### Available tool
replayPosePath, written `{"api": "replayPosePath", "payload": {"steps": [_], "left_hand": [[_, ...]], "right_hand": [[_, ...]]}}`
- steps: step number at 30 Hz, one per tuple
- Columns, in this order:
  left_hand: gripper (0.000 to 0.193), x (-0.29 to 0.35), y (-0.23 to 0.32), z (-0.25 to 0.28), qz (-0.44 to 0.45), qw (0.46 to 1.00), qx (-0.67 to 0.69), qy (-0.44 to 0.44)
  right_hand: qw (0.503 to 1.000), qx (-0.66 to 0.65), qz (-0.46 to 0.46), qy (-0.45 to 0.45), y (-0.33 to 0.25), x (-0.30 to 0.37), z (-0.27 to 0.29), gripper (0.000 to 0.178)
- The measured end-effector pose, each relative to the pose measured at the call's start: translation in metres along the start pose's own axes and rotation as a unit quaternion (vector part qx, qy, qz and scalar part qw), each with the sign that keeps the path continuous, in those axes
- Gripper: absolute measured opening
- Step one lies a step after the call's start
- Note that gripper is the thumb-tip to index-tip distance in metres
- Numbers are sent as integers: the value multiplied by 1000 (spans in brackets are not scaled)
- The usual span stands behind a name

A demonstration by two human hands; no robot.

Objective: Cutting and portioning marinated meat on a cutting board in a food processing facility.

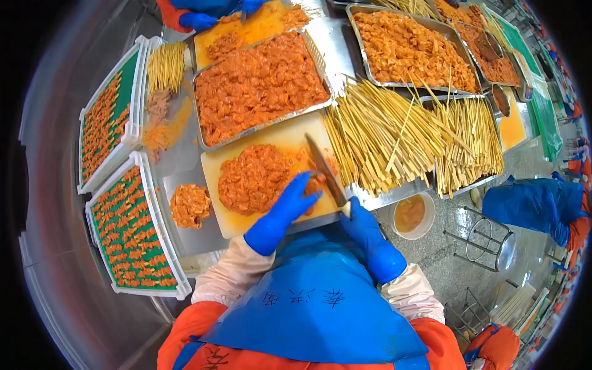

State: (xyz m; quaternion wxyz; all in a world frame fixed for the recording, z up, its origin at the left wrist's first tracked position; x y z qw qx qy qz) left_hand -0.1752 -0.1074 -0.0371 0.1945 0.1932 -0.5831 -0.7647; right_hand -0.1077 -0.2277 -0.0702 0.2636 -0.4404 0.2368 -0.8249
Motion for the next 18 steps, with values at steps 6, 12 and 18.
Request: {"api": "replayPosePath", "payload": {"steps": [6, 12, 18], "left_hand": [[29, 11, -41, 36, 16, 970, -217, 110], [30, 14, -28, 33, 68, 959, -264, 80], [32, 16, -32, 23, 46, 948, -306, 78]], "right_hand": [[997, -71, 1, 13, -13, 5, 21, 28], [998, -54, -12, -13, 8, 11, 8, 28], [1000, -26, 9, -7, 2, 14, 4, 27]]}}
Point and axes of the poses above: each hand's wrist, its own x-axis away from the middle knuckle, its own z-axis out of the back of the hand, y = z × x, the point moved 9 cm from there along -x, towards the middle knuckle, and after that the axes turned 8 degrees about -z, right-handed, at the moved point
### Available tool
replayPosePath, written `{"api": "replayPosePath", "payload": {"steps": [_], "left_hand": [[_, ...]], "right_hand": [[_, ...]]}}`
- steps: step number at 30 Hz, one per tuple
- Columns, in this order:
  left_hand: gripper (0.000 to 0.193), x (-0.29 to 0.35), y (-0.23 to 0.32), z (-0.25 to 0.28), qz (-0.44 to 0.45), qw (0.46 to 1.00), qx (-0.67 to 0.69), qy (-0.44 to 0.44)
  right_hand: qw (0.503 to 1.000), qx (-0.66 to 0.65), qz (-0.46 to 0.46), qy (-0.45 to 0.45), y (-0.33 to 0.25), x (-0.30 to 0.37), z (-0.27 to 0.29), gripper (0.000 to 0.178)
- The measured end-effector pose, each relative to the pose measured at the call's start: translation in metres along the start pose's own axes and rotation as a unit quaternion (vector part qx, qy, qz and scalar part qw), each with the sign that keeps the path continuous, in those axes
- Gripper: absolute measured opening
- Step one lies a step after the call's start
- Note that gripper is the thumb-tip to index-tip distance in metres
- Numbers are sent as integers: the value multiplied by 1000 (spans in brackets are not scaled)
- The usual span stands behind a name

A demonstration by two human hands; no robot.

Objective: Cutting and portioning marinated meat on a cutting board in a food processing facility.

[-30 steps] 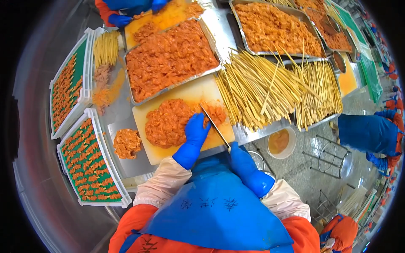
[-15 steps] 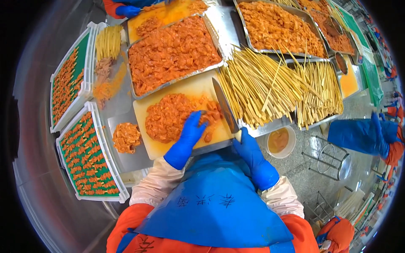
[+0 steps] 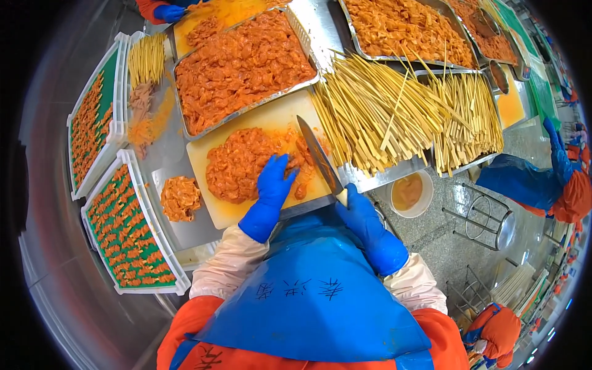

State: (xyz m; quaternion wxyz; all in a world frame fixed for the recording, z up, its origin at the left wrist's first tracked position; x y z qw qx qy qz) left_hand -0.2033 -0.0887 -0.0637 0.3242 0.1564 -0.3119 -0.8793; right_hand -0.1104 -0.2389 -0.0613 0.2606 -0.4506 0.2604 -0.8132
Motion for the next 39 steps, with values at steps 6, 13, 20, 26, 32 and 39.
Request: {"api": "replayPosePath", "payload": {"steps": [6, 13, 20, 26, 32, 39], "left_hand": [[31, -19, -7, -17, -29, 999, 28, -6], [27, 1, -27, 15, 99, 974, 198, 48], [28, 7, 3, 21, -17, 996, 15, 84], [23, -4, -7, 1, 33, 999, 0, -19], [20, -3, -12, 0, 37, 998, 51, -4], [20, 0, -25, 32, 93, 950, 296, 19]], "right_hand": [[1000, 0, 23, 1, -3, -3, -3, 27], [999, -30, -11, -11, -4, -1, 3, 28], [999, 34, 36, -18, -22, 2, -2, 30], [990, 140, 10, -8, -20, 5, -9, 27], [993, 119, -2, -7, -23, 9, -5, 28], [990, 87, 48, -103, -10, 31, -7, 29]]}}
Point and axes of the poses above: each hand's wrist, its own x-axis away from the middle knuckle, its own z-axis out of the back of the hand, y = z × x, the point moved 9 cm from there along -x, towards the middle knuckle, and after that the axes turned 8 degrees about -z, right-handed, at the moved point
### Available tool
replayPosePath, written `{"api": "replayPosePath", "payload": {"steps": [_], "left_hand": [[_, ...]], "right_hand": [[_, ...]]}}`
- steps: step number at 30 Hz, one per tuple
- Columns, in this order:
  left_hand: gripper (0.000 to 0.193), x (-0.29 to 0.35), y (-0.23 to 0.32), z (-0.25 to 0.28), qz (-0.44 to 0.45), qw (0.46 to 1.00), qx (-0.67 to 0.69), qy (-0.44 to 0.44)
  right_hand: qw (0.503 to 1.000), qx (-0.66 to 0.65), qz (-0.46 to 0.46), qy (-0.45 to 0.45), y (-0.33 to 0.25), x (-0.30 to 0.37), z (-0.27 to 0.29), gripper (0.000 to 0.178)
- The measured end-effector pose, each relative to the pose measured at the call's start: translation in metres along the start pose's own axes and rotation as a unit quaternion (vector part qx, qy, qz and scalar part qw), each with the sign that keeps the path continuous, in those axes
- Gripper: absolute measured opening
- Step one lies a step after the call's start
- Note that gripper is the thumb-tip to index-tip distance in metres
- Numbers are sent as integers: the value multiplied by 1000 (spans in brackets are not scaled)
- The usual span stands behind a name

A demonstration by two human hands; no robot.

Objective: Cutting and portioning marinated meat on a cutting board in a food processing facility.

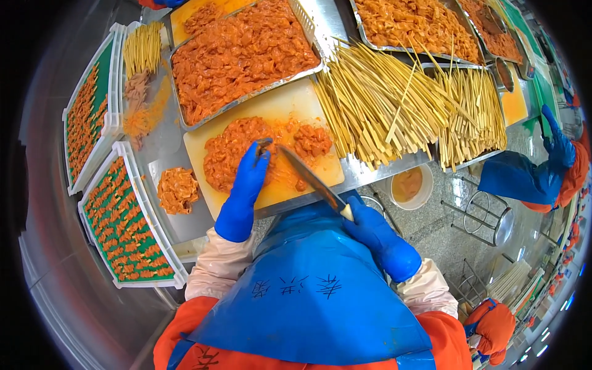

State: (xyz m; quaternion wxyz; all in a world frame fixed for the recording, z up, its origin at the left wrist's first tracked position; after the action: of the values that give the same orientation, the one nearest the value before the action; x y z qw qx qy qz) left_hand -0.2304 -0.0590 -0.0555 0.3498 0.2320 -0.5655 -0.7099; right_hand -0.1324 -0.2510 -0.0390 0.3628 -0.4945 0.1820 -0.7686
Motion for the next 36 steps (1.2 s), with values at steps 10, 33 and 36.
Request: {"api": "replayPosePath", "payload": {"steps": [10, 33, 36], "left_hand": [[25, 18, -12, -49, 157, 951, 235, -122], [40, 9, -9, -33, -31, 999, -5, -40], [46, 16, 15, -24, -129, 968, -215, 2]], "right_hand": [[996, 32, -39, 80, 5, -32, 10, 30], [992, -93, -47, 73, 12, -16, 6, 27], [987, -124, -53, 88, 11, -14, 11, 26]]}}
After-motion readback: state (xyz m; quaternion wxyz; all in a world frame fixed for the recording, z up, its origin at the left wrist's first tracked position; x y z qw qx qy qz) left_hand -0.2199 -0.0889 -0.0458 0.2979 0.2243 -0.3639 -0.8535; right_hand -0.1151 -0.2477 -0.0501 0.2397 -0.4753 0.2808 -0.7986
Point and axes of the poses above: each hand's wrist, its own x-axis away from the middle knuckle, its own z-axis out of the back of the hand, y = z × x, the point moved 9 cm from there along -x, towards the middle knuckle, and after that the axes turned 8 degrees about -z, right-handed, at the moved point
